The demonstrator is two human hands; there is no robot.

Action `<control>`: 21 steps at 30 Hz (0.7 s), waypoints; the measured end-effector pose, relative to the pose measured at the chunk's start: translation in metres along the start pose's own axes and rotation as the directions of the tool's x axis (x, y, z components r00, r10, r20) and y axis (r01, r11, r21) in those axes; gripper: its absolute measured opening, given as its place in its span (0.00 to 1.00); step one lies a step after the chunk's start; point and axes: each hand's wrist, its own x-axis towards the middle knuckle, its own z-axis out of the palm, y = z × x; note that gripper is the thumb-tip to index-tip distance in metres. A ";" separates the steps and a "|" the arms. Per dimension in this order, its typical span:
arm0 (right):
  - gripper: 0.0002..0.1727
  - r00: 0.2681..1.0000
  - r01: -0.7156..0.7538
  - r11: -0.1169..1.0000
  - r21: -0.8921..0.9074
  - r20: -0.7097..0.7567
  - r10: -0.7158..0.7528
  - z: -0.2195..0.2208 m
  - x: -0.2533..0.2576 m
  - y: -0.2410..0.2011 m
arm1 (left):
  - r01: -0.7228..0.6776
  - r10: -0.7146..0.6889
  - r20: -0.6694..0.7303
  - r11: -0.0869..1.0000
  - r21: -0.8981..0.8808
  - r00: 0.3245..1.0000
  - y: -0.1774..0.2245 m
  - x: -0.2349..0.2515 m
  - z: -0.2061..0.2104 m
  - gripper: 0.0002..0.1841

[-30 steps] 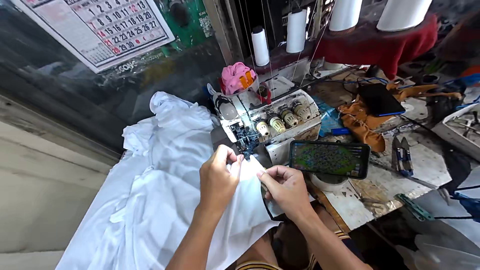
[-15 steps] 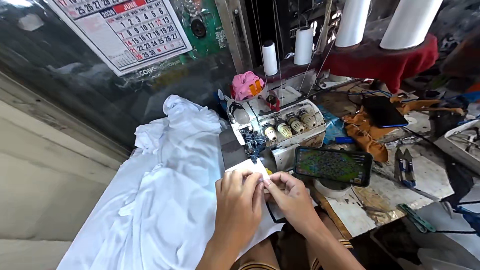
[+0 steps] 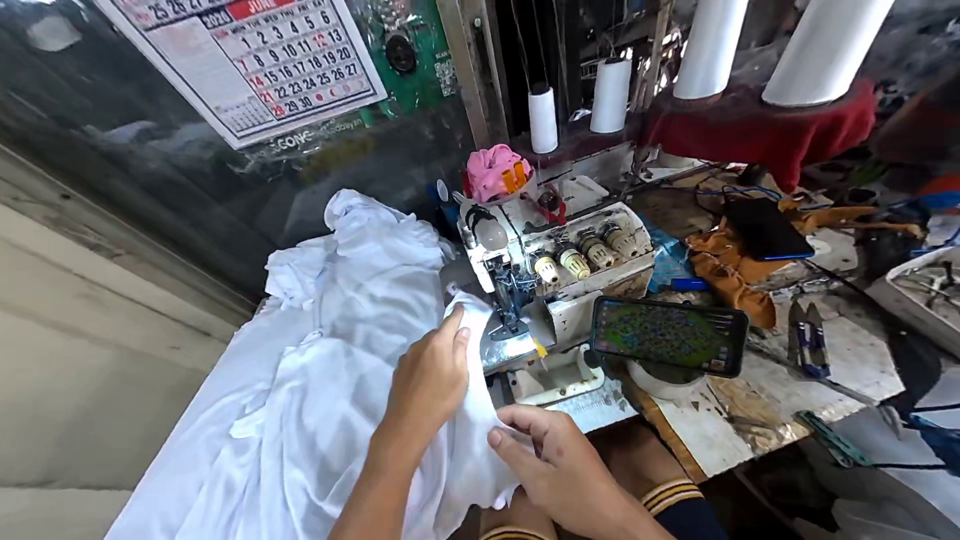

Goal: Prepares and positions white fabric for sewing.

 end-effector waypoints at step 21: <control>0.10 0.993 -0.040 0.998 -0.053 -0.113 0.034 -0.019 -0.005 -0.011 | -0.161 0.151 -0.228 0.987 -0.025 0.962 -0.059 -0.030 -0.079 0.18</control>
